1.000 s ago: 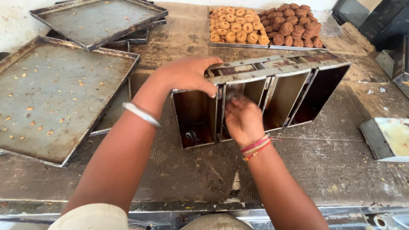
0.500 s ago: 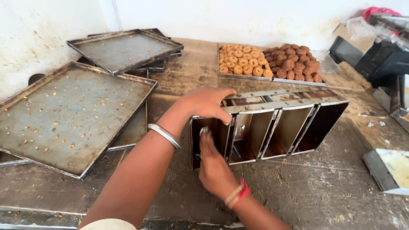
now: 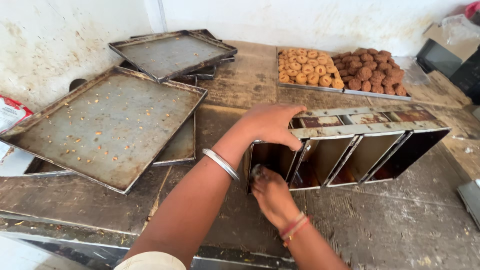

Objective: The person greases the inside of multiple metal bread pans by hand using white grease from a small container and moves the pans across a workbench.

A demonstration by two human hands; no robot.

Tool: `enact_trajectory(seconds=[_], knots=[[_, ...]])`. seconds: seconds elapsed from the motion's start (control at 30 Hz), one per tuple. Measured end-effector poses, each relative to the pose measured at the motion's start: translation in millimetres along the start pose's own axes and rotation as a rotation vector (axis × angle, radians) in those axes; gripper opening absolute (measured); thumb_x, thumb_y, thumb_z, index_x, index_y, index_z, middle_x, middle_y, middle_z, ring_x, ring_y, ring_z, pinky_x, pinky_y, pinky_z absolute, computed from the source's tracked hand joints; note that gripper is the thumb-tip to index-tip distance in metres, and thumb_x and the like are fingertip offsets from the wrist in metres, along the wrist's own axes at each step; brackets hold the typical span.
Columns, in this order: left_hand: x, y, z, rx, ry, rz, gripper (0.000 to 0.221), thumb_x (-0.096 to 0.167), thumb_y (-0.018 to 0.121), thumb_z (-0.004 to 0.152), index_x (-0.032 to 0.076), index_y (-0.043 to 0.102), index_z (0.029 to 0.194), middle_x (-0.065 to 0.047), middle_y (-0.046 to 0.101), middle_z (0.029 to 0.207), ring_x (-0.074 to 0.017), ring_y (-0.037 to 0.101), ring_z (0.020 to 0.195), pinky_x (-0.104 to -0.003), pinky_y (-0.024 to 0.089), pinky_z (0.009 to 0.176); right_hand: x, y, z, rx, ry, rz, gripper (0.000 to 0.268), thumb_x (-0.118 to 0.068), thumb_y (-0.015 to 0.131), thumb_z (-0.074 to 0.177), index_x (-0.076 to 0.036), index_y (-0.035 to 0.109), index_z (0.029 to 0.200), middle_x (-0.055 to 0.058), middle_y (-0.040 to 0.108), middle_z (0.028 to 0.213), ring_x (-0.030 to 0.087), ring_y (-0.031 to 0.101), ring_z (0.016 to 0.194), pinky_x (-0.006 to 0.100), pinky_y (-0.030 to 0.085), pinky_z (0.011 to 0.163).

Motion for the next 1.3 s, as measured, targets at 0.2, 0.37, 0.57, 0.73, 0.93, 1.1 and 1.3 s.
enact_trajectory(seconds=[0.2, 0.37, 0.57, 0.73, 0.93, 1.1, 1.3], knots=[[-1, 1, -4, -0.036, -0.057, -0.003, 0.102, 0.051, 0.081, 0.057, 0.014, 0.052, 0.147, -0.013, 0.058, 0.146, -0.0332, 0.059, 0.129, -0.044, 0.048, 0.104, -44, 37, 18, 0.28, -0.2, 0.323, 0.018, 0.008, 0.048, 0.097, -0.003, 0.059, 0.106, 0.007, 0.061, 0.102, 0.017, 0.059, 0.089, 0.033, 0.049, 0.08], [3, -3, -9, 0.006, -0.04, 0.016, 0.101, 0.051, 0.081, 0.056, 0.014, 0.052, 0.145, -0.013, 0.055, 0.148, -0.0326, 0.056, 0.131, -0.045, 0.045, 0.105, -92, 75, -77, 0.306, -0.082, 0.206, 0.037, 0.0, 0.044, 0.088, -0.003, 0.069, 0.114, 0.014, 0.07, 0.121, 0.024, 0.068, 0.114, 0.039, 0.048, 0.104], [6, -5, -9, 0.007, -0.015, -0.006, 0.101, 0.052, 0.081, 0.059, 0.013, 0.051, 0.147, -0.014, 0.058, 0.146, -0.0337, 0.057, 0.131, -0.046, 0.046, 0.105, -105, 18, -137, 0.268, -0.126, 0.431, 0.028, -0.022, 0.052, 0.102, -0.006, 0.062, 0.082, 0.007, 0.063, 0.076, 0.024, 0.062, 0.076, 0.044, 0.051, 0.085], [7, -3, -11, -0.043, -0.088, -0.008, 0.103, 0.049, 0.081, 0.056, 0.02, 0.048, 0.15, -0.011, 0.059, 0.144, -0.0318, 0.059, 0.127, -0.047, 0.046, 0.101, -127, -35, -168, 0.293, -0.297, 0.477, 0.027, -0.001, 0.057, 0.098, -0.01, 0.048, 0.075, 0.001, 0.047, 0.068, 0.015, 0.047, 0.068, 0.036, 0.05, 0.082], [8, -7, -12, -0.005, 0.026, -0.02, 0.1, 0.045, 0.081, 0.06, 0.016, 0.05, 0.15, -0.017, 0.061, 0.142, -0.0381, 0.06, 0.123, -0.046, 0.047, 0.099, -139, -75, -202, 0.418, -0.328, 0.305, 0.018, 0.008, 0.061, 0.084, -0.009, 0.055, 0.084, 0.001, 0.054, 0.078, 0.016, 0.057, 0.079, 0.032, 0.051, 0.076], [13, -11, -8, -0.063, -0.045, -0.019, 0.103, 0.044, 0.083, 0.058, 0.022, 0.048, 0.152, -0.015, 0.065, 0.136, -0.0363, 0.063, 0.117, -0.045, 0.049, 0.097, -141, -105, -218, 0.422, -0.15, 0.151, 0.015, 0.008, 0.068, 0.085, -0.005, 0.06, 0.085, 0.004, 0.065, 0.087, 0.016, 0.063, 0.084, 0.033, 0.056, 0.077], [20, -9, -4, -0.145, -0.226, -0.049, 0.097, 0.038, 0.088, 0.06, 0.034, 0.049, 0.148, -0.007, 0.072, 0.127, -0.026, 0.068, 0.109, -0.041, 0.053, 0.095, -175, -162, -245, 0.437, -0.106, -0.153, 0.016, 0.013, 0.069, 0.08, -0.002, 0.066, 0.081, 0.01, 0.069, 0.085, 0.02, 0.069, 0.079, 0.035, 0.059, 0.074]])
Point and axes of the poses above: each hand's wrist, its own z-axis towards the middle knuckle, its own y-axis out of the palm, x = y × z, the point moved 6 cm from there along z, towards the middle knuckle
